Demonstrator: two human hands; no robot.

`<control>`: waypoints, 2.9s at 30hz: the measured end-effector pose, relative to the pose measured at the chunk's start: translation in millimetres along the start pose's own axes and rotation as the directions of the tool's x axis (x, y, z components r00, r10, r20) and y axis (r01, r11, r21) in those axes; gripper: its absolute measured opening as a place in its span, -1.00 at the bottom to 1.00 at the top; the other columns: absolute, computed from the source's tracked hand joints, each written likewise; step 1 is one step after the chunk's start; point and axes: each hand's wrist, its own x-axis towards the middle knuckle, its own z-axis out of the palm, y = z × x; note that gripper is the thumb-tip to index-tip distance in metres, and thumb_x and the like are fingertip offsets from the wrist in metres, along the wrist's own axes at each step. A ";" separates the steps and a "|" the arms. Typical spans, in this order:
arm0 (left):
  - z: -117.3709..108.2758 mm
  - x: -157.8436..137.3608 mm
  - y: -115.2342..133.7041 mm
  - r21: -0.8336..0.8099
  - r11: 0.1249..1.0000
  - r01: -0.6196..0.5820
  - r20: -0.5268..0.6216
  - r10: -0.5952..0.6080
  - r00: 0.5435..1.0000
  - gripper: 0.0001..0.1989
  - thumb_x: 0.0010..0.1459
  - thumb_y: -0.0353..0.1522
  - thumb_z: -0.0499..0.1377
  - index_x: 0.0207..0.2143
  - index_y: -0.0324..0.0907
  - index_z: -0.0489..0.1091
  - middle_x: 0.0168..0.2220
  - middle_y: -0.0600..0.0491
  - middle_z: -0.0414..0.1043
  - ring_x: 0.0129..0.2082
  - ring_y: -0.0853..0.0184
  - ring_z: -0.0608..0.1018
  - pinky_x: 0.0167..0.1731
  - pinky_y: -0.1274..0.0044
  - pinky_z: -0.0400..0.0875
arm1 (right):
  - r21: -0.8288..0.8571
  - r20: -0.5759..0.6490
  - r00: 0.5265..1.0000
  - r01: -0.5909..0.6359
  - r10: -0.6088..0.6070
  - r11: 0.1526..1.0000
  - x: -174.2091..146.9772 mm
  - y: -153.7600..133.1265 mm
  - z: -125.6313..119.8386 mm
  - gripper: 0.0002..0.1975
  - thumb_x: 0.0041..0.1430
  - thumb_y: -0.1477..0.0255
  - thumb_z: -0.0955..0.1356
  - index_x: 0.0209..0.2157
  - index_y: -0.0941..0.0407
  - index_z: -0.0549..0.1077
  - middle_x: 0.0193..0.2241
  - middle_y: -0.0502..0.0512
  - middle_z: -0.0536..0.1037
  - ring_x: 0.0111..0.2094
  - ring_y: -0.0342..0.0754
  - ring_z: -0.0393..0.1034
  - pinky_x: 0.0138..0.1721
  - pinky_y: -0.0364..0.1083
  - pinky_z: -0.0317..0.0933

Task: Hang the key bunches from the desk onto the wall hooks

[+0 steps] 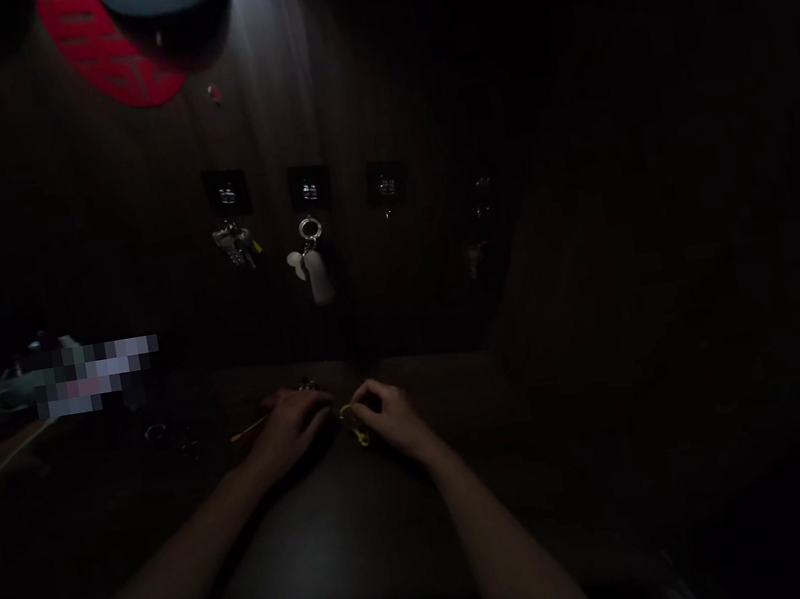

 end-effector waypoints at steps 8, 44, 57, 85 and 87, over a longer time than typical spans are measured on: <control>-1.6 1.6 10.1 -0.213 0.977 0.025 0.032 -0.018 0.999 -0.79 0.14 -0.37 0.01 -0.24 -0.13 0.41 -0.26 0.05 0.49 -0.22 0.31 0.47 -0.12 0.46 0.28 | 0.287 -0.162 0.987 0.042 0.005 0.957 6.8 -1.8 14.4 -0.84 -0.06 0.29 0.34 -0.48 0.10 0.40 -0.53 -0.04 0.45 -0.44 -0.12 0.33 -0.38 -0.15 0.21; 6.1 8.9 7.8 -0.937 -0.011 0.348 0.329 -0.352 0.876 -0.74 -0.01 -0.22 0.21 -0.39 -0.24 0.31 -0.46 0.04 0.41 -0.47 0.35 0.49 -0.49 0.53 0.40 | 0.152 -0.188 0.932 0.340 -0.311 0.928 3.6 -4.8 13.6 -0.71 0.01 0.52 0.26 -0.23 -0.01 0.48 -0.22 0.04 0.45 -0.17 -0.08 0.34 -0.25 -0.12 0.24; -4.8 5.3 16.7 -0.835 0.418 0.359 0.316 -0.170 0.933 -0.64 0.14 -0.17 0.02 -0.13 -0.17 0.39 -0.19 0.03 0.43 -0.15 0.29 0.41 -0.15 0.50 0.25 | 0.093 -0.300 0.931 0.247 -0.210 0.964 1.3 -11.0 9.8 -0.92 0.03 0.39 0.30 -0.45 0.09 0.41 -0.51 -0.02 0.47 -0.44 -0.13 0.35 -0.37 -0.15 0.21; 0.1 1.9 21.5 -0.799 0.447 0.403 0.379 -0.146 0.914 -0.79 -0.05 -0.27 0.22 -0.36 -0.20 0.38 -0.44 0.14 0.37 -0.40 0.40 0.39 -0.32 0.58 0.25 | 0.171 -0.295 0.954 0.112 -0.058 0.979 -1.1 -20.1 15.9 -0.85 -0.06 0.31 0.33 -0.54 0.10 0.38 -0.61 -0.05 0.42 -0.53 -0.14 0.31 -0.47 -0.17 0.20; -0.1 2.2 21.6 -0.796 0.445 0.410 0.384 -0.153 0.911 -0.78 -0.01 -0.26 0.18 -0.32 -0.21 0.40 -0.39 0.11 0.40 -0.36 0.37 0.40 -0.29 0.57 0.25 | 0.182 -0.315 0.948 0.110 -0.048 0.977 -0.4 -18.5 15.3 -0.84 -0.05 0.30 0.33 -0.53 0.10 0.38 -0.60 -0.04 0.42 -0.52 -0.13 0.31 -0.47 -0.17 0.20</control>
